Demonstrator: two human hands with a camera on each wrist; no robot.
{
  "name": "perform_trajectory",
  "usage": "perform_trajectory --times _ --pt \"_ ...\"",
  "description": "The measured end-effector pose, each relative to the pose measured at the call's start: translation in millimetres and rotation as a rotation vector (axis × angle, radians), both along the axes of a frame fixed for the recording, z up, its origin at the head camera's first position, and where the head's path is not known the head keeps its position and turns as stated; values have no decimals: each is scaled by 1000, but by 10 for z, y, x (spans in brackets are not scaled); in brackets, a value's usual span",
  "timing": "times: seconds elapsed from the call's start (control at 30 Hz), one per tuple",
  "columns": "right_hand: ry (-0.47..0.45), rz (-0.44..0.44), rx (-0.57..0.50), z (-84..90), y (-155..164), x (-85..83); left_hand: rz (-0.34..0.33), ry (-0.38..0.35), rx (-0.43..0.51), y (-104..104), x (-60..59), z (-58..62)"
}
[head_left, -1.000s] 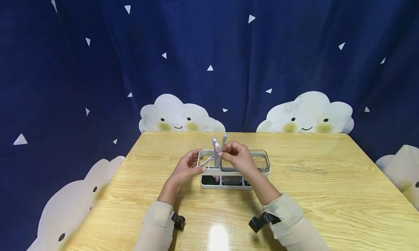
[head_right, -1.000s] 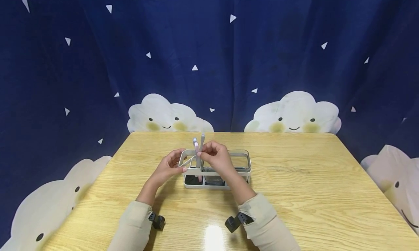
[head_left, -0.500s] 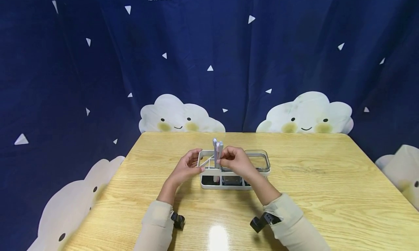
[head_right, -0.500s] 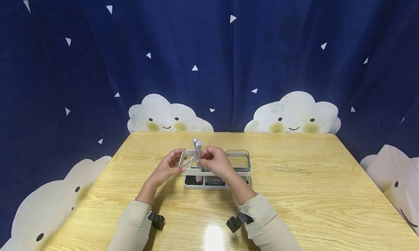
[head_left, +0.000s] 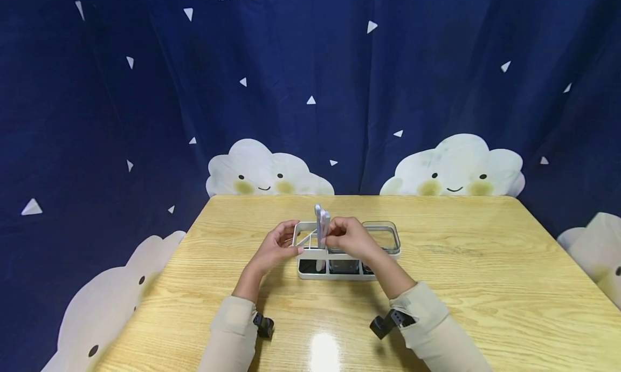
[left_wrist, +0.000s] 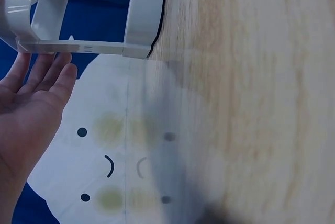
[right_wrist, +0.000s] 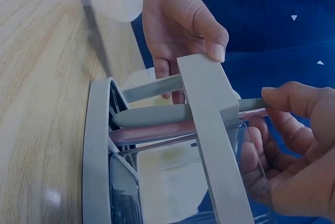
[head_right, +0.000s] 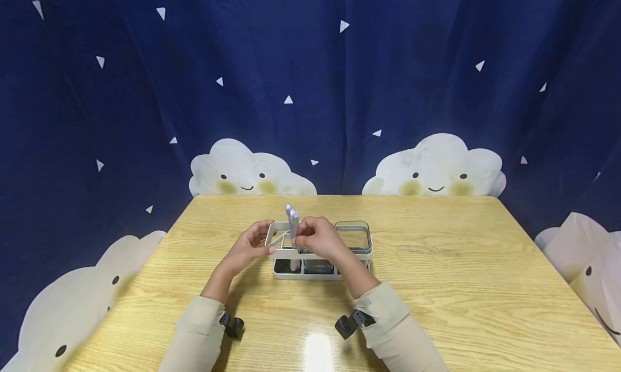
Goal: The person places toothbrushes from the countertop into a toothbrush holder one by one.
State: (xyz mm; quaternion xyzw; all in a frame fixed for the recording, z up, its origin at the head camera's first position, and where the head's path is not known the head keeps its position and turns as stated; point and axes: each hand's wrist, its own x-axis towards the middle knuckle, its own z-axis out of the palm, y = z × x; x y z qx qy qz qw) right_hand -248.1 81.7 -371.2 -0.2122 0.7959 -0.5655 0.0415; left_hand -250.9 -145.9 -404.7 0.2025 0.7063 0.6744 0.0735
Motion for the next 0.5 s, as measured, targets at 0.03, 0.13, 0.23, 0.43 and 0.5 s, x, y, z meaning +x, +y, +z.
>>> perform_trajectory --times 0.03,0.13,0.23,0.43,0.5 --pt "2 0 8 4 1 1 -2 -1 3 -1 1 1" --pt "-4 -2 31 13 -2 4 -2 -1 -2 -3 14 7" --pt "-14 -2 51 18 -8 8 5 -4 -17 -9 27 14" --pt "-18 6 60 15 -3 0 3 1 -14 -14 30 18" --pt "-11 13 56 5 7 2 -1 1 -13 -14 27 8"
